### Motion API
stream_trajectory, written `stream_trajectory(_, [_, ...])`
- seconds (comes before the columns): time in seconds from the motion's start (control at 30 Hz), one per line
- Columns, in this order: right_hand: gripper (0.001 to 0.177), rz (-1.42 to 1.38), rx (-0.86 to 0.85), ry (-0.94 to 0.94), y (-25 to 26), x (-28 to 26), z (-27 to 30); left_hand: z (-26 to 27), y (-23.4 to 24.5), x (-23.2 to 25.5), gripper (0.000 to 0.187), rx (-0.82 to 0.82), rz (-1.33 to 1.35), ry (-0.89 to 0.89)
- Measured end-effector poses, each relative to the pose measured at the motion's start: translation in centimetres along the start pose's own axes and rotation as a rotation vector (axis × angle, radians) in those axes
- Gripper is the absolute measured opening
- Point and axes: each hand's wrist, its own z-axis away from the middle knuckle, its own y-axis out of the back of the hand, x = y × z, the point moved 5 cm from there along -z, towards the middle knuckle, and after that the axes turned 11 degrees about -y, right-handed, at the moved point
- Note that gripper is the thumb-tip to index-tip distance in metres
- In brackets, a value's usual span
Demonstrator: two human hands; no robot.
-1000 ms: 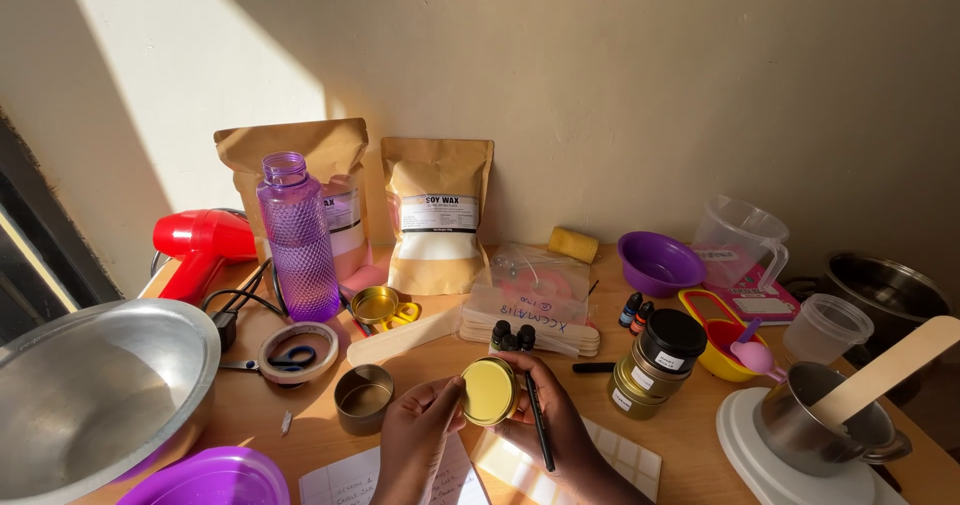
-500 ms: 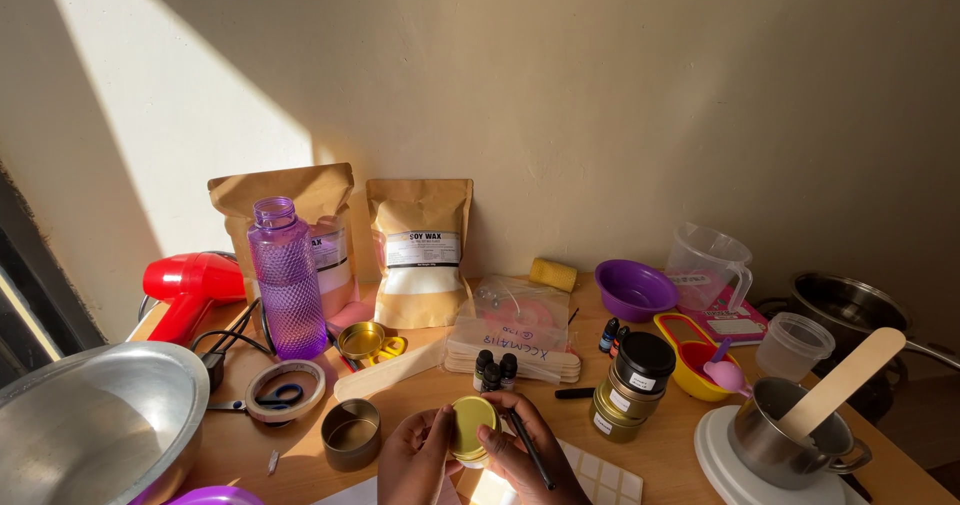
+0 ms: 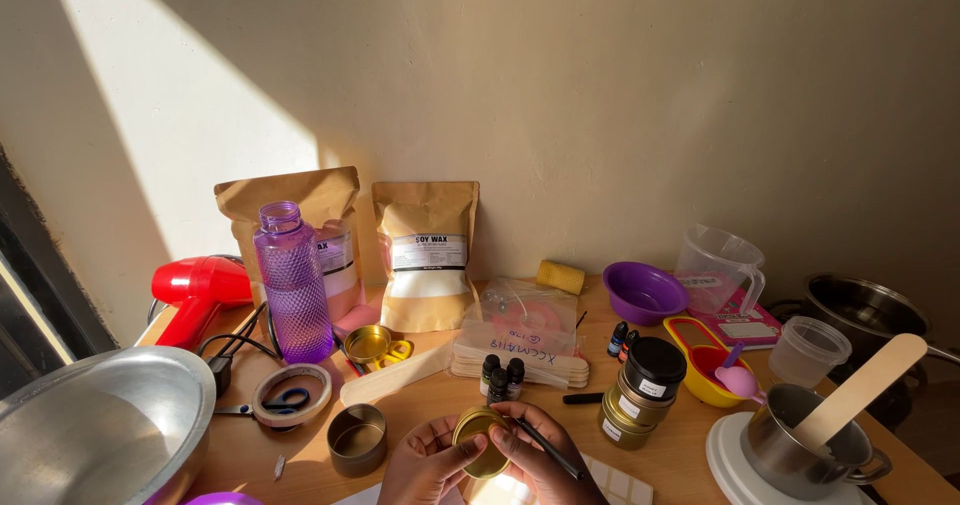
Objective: Writing on adhesive labels and applying them to the bottom of metal candle tins.
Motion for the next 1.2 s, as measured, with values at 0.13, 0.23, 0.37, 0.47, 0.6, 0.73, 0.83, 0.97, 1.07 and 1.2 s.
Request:
stream_trajectory(0.13, [0.061,0.033,-0.012,-0.029,0.8,0.2,-0.9,-0.3,0.2,-0.2,0.037,-0.014,0.02,-0.009])
stream_trajectory(0.23, [0.057,0.105,-0.046,0.016,1.1,0.6,-1.4,-0.3,0.5,-0.3,0.035,0.024,0.005,0.029])
stream_trajectory(0.37, [0.051,0.147,-0.087,0.045,0.2,0.0,-0.6,0.4,0.1,0.4,0.03,0.094,-0.168,0.041])
stream_trajectory(0.47, [0.041,0.157,0.025,-0.04,0.4,0.3,-0.9,1.3,-0.3,0.9,0.03,0.184,-0.27,0.062])
stream_trajectory(0.6, [0.046,0.265,0.12,-0.014,3.0,1.4,-3.1,3.2,-0.9,2.2,0.047,0.362,-0.385,0.173])
stream_trajectory(0.73, [0.07,0.431,-0.108,0.192,0.5,-1.5,0.7,3.2,-0.4,2.2,0.043,0.419,-0.253,0.189])
stream_trajectory(0.83, [0.077,0.474,-0.349,0.256,0.5,-0.5,-0.8,3.9,-1.0,3.3,0.053,0.385,-0.388,0.249])
stream_trajectory(0.97, [0.069,0.451,-0.257,0.183,0.1,-0.4,-0.5,3.9,-0.9,3.4,0.055,0.376,-0.455,0.244])
stream_trajectory(1.07, [0.068,0.443,-0.174,0.183,1.5,-0.8,-1.2,3.1,-0.7,2.4,0.059,0.303,-0.42,0.204])
stream_trajectory(1.2, [0.067,0.143,0.125,0.284,4.3,-5.9,2.1,0.8,0.3,1.5,0.072,0.203,-0.334,0.169])
